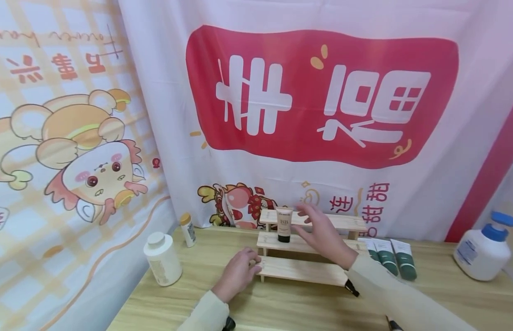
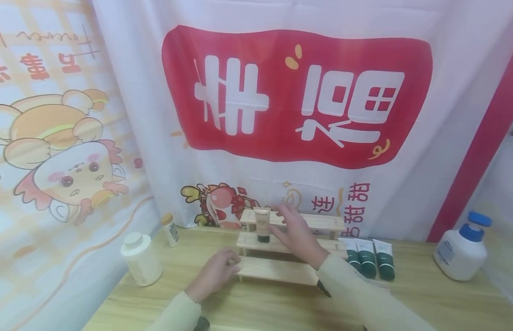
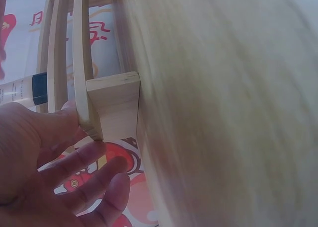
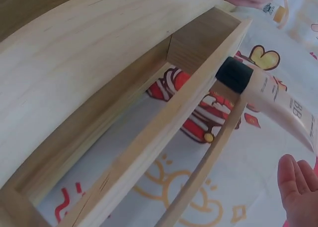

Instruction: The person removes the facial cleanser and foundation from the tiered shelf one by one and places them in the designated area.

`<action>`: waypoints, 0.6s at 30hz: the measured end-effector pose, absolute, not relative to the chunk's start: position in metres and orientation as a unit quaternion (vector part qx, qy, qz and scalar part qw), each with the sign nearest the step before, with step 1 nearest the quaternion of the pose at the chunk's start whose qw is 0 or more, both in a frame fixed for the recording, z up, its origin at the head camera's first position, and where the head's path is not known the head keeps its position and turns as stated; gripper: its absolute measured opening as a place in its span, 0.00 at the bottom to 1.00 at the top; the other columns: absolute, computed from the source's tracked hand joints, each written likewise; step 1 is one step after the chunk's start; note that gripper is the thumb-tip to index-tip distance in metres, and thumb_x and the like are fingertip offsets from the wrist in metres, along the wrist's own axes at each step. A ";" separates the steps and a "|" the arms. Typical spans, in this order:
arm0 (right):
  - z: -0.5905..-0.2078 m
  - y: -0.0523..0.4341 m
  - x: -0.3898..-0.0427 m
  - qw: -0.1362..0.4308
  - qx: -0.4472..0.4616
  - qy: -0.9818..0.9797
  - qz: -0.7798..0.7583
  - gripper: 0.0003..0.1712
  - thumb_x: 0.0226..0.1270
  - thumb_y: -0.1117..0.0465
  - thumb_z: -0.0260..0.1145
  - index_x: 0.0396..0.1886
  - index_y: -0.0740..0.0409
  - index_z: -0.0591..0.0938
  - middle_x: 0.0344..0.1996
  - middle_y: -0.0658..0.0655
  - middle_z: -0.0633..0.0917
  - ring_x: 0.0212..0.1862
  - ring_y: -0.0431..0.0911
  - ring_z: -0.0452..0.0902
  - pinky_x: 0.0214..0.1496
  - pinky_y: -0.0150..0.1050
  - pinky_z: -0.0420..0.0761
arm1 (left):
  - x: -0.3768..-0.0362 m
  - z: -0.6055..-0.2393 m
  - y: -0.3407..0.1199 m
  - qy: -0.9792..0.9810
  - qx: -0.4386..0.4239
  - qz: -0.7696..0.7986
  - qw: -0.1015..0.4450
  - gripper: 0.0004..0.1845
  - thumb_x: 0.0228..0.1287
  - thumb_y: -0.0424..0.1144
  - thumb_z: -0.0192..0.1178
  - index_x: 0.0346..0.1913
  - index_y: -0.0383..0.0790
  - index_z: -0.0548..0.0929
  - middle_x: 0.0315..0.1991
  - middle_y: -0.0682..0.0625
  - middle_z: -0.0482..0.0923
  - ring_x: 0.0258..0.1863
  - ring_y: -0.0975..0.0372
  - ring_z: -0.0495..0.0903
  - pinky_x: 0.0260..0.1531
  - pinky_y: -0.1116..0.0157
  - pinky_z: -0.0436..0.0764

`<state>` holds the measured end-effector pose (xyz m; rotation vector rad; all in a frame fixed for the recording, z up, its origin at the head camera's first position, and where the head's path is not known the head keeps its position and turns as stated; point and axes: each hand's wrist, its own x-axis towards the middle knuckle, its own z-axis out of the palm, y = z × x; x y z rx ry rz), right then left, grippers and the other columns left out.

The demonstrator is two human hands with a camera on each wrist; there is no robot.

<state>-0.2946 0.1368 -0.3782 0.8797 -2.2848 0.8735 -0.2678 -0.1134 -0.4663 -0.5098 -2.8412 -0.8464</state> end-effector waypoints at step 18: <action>-0.394 0.120 -0.305 0.299 0.329 -0.824 0.350 0.27 0.59 0.71 0.68 0.57 0.52 0.74 0.33 0.47 0.77 0.34 0.39 0.73 0.31 0.32 0.80 | -0.265 -0.464 -0.115 -0.945 -0.165 -0.274 0.062 0.12 0.56 0.38 0.67 0.43 0.42 0.83 0.46 0.51 0.76 0.46 0.56 0.76 0.49 0.56 0.77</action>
